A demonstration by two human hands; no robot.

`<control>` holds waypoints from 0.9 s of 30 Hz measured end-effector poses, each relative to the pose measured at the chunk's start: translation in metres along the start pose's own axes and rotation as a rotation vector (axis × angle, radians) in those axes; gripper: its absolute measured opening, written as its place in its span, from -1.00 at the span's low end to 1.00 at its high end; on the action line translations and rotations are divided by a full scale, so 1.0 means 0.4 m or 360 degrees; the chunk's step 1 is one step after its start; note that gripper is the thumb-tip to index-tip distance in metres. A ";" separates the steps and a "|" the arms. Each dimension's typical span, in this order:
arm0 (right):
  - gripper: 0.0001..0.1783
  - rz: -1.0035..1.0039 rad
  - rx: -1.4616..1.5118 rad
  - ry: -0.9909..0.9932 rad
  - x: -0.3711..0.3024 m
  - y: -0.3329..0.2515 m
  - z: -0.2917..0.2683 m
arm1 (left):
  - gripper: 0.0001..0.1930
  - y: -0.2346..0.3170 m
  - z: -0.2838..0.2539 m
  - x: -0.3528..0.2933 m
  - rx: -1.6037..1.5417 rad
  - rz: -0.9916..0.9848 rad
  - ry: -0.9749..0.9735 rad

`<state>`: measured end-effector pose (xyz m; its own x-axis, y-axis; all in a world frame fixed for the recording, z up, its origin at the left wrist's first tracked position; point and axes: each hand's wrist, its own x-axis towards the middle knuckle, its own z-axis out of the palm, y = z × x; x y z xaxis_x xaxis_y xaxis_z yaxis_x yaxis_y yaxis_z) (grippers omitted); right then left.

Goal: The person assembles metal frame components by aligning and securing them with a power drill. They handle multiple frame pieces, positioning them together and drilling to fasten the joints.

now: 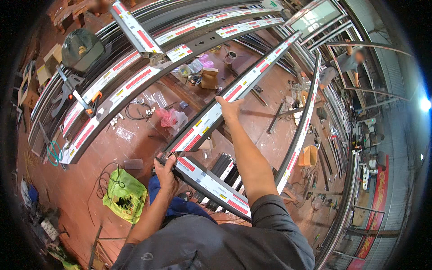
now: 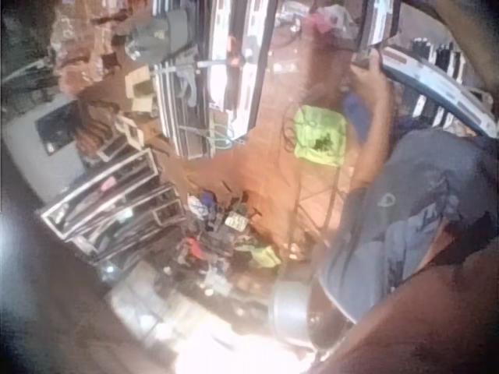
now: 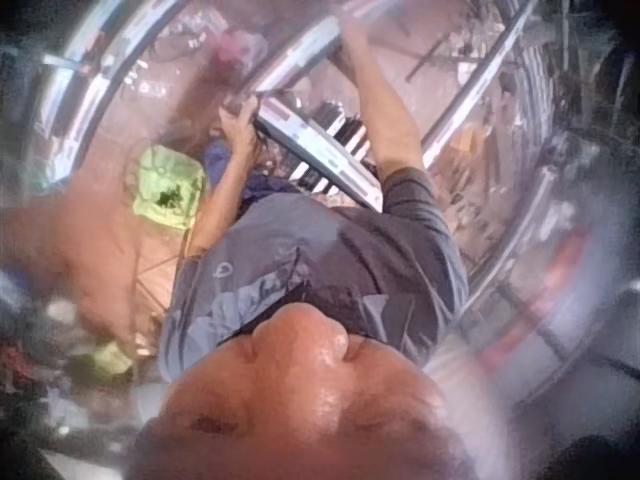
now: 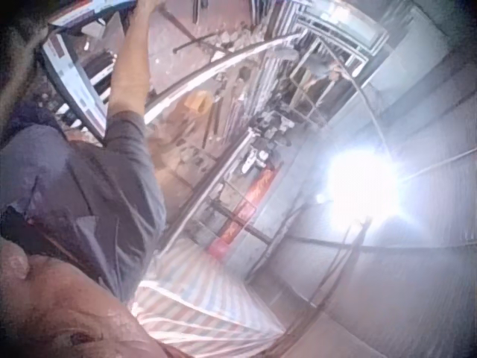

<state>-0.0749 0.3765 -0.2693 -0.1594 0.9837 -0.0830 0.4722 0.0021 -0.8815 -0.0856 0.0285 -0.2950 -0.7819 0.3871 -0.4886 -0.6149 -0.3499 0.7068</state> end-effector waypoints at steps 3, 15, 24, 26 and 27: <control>0.35 -0.0043 -0.0175 -0.0075 0.023 0.019 -0.012 | -0.51 0.005 0.017 -0.009 -0.0123 -0.0017 -0.0033; 0.63 0.0033 -0.0191 -0.0275 0.036 0.027 -0.033 | -0.62 -0.038 -0.003 -0.028 -0.0041 -0.0015 -0.0105; 0.06 -0.0372 -0.0337 -0.0074 -0.190 -0.018 -0.105 | -0.60 -0.067 -0.045 -0.012 0.0090 0.0000 -0.0207; -0.26 -0.0831 -0.0307 -0.0067 -0.394 -0.008 -0.137 | -0.62 -0.049 -0.041 -0.022 -0.0066 -0.0048 -0.0202; -0.36 -0.0990 -0.0277 -0.0139 -0.490 0.002 -0.155 | -0.64 -0.054 -0.072 -0.003 -0.0227 -0.0183 -0.0237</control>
<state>0.0106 0.1947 -0.2250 -0.5145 0.7713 0.3746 0.4014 0.6027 -0.6897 -0.0742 0.0111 -0.3243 -0.6888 0.5491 -0.4733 -0.7154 -0.4095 0.5662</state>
